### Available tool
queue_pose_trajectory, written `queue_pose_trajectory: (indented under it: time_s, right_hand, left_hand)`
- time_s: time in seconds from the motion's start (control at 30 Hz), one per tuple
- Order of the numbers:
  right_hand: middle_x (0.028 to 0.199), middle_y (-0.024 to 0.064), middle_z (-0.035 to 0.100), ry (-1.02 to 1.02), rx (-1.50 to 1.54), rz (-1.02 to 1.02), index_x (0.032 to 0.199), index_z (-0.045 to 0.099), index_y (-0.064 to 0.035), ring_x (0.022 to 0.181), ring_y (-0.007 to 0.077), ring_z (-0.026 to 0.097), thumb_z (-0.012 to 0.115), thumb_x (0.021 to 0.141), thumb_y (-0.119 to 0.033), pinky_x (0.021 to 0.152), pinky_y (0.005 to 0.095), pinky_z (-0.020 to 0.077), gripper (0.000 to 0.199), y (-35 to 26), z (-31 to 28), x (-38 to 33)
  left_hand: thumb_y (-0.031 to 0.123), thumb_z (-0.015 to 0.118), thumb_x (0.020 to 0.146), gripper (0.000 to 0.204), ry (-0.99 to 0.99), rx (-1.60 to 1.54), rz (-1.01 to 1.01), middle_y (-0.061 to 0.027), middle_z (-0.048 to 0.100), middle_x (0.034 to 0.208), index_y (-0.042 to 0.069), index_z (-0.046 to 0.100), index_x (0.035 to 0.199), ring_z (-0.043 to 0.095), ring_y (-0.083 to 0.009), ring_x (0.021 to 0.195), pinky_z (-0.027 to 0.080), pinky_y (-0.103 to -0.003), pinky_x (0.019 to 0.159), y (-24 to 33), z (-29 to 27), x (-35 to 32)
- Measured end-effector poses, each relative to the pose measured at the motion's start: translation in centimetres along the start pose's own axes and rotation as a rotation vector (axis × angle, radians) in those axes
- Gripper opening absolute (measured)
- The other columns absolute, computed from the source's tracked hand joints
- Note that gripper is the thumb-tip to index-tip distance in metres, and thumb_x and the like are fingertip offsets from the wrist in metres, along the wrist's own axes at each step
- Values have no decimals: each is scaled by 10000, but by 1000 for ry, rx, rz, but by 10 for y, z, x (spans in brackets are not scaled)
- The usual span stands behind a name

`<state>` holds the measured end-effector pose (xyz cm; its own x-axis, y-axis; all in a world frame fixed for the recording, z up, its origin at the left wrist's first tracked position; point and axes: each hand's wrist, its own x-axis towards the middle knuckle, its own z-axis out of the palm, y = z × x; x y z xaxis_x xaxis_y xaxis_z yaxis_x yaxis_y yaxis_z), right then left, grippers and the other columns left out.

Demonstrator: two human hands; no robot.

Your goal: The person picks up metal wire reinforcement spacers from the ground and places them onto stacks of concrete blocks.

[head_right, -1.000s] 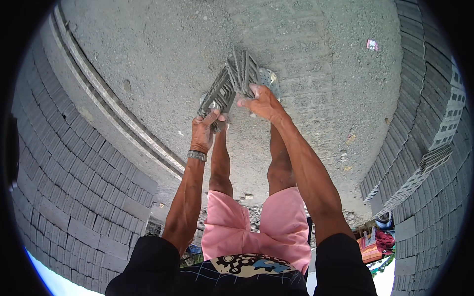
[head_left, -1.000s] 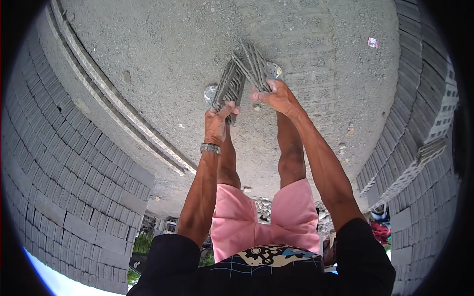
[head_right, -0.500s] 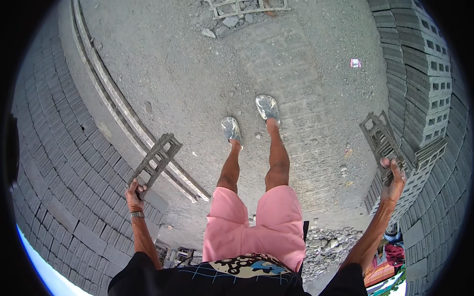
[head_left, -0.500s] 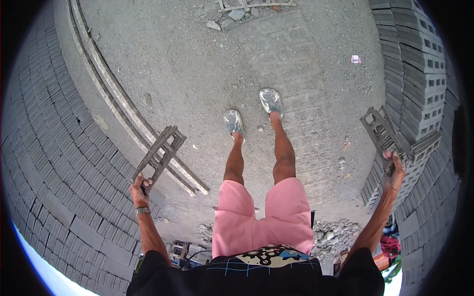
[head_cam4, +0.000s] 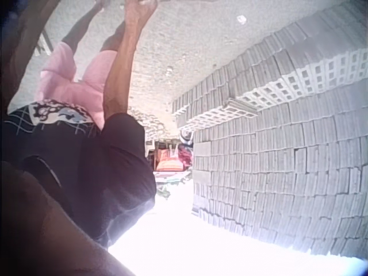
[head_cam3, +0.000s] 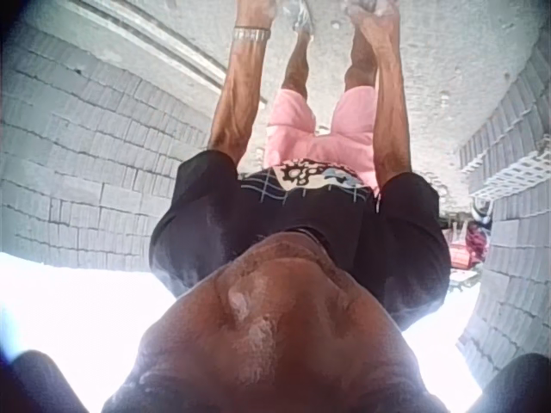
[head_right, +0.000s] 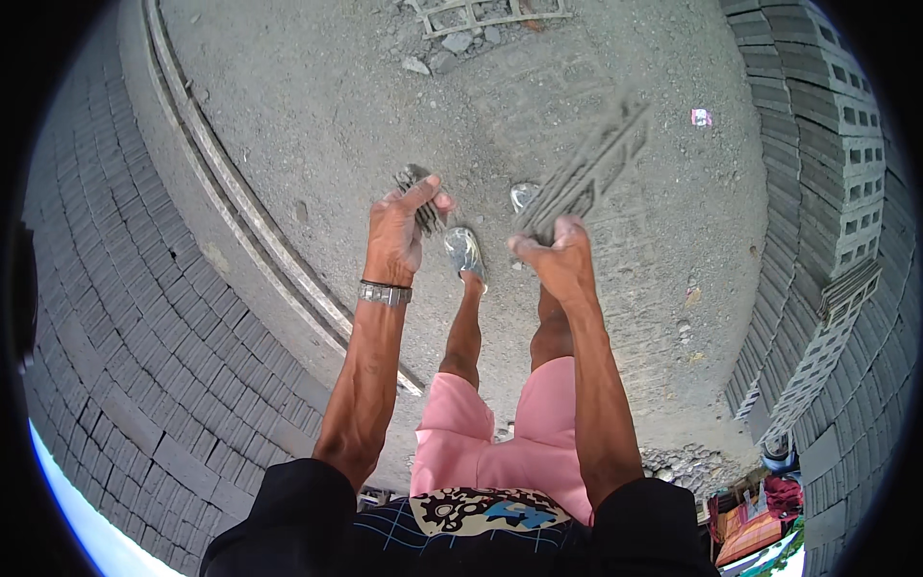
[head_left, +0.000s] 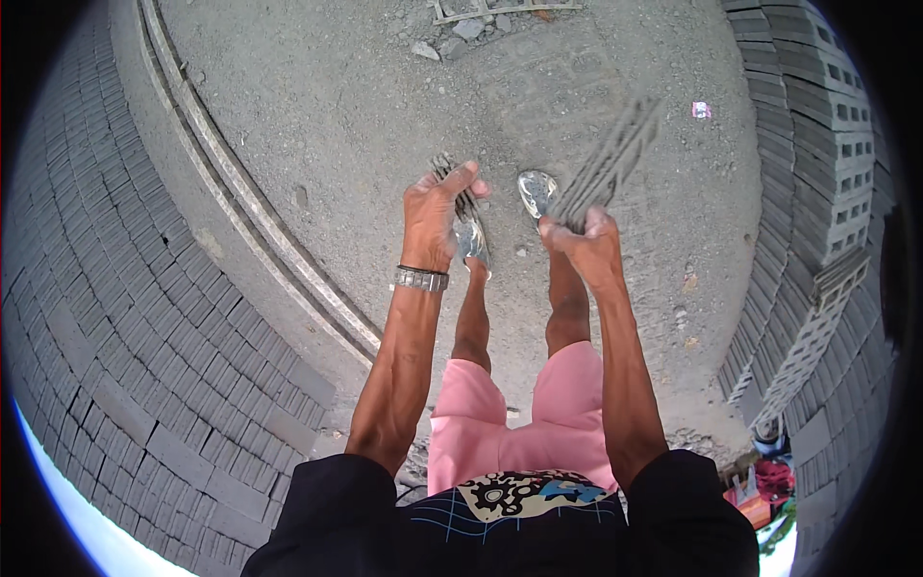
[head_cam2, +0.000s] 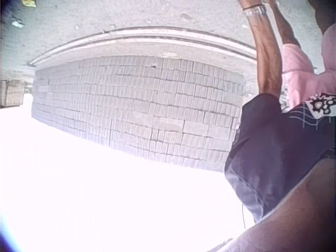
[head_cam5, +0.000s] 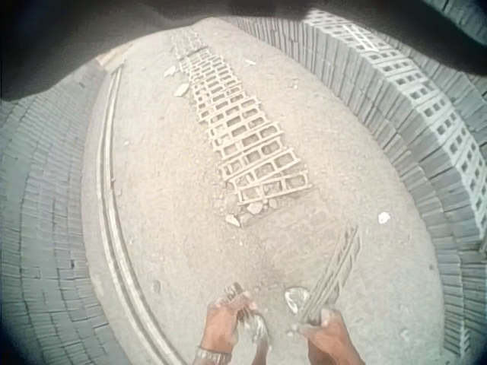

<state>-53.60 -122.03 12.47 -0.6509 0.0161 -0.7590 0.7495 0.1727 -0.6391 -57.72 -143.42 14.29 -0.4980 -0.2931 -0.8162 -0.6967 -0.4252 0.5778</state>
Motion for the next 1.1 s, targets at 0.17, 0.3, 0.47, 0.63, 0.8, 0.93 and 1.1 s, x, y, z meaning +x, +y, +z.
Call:
queue_pose_trajectory:
  time_s: [0.17, 0.3, 0.47, 0.63, 0.8, 0.93, 1.1]
  right_hand:
    - [826, 96, 703, -227, 305, 35, 941, 684, 22, 832, 195, 663, 792, 731, -145, 850, 325, 493, 289, -30, -35, 3]
    - [781, 146, 690, 58, 474, 37, 912, 652, 65, 798, 202, 661, 762, 745, -63, 837, 327, 504, 237, 5, -150, 22]
    - [728, 125, 649, 239, 487, 25, 971, 611, 84, 699, 205, 622, 771, 756, -88, 786, 384, 513, 318, -18, -276, -49]
    - [773, 108, 659, 490, 214, 60, 1025, 629, 51, 712, 182, 615, 789, 749, -142, 844, 370, 481, 373, -39, -366, -70]
    - [774, 50, 651, 802, -185, -186, 1037, 639, 55, 690, 151, 594, 769, 749, -147, 718, 284, 465, 375, -31, -332, -10]
    - [711, 5, 566, 516, -168, -175, 751, 567, -34, 636, 101, 473, 729, 774, -79, 582, 276, 390, 170, 5, -154, 18]
    - [895, 126, 593, -409, -497, -159, 876, 634, 23, 897, 228, 567, 823, 670, -203, 771, 360, 464, 359, 4, -14, -7]
  left_hand:
    - [40, 736, 822, 132, -27, -110, 85, -51, 627, 760, 10, 631, 895, 605, -147, 640, 490, -283, 621, 3, -67, 10]
    - [29, 702, 838, 146, 301, -30, 156, -53, 602, 722, -65, 640, 931, 558, -140, 617, 522, -344, 637, 20, -253, -13]
    - [91, 680, 865, 187, 589, 27, 214, -55, 583, 675, -66, 644, 958, 566, -179, 606, 510, -318, 622, 84, -419, -111]
    - [84, 671, 839, 140, 710, 160, 213, -58, 574, 656, -52, 643, 856, 567, -186, 590, 493, -310, 588, 100, -431, -145]
    - [94, 716, 777, 130, 740, 315, 180, -115, 654, 652, -13, 644, 759, 573, -184, 489, 456, -302, 487, 23, -315, -70]
    - [70, 731, 764, 127, 467, 178, 13, -71, 651, 696, 1, 668, 851, 598, -137, 535, 436, -260, 463, -39, -120, -21]
    - [7, 692, 830, 233, -131, -366, -145, -70, 623, 788, -81, 603, 1026, 626, -185, 719, 549, -388, 826, -43, 19, -6]
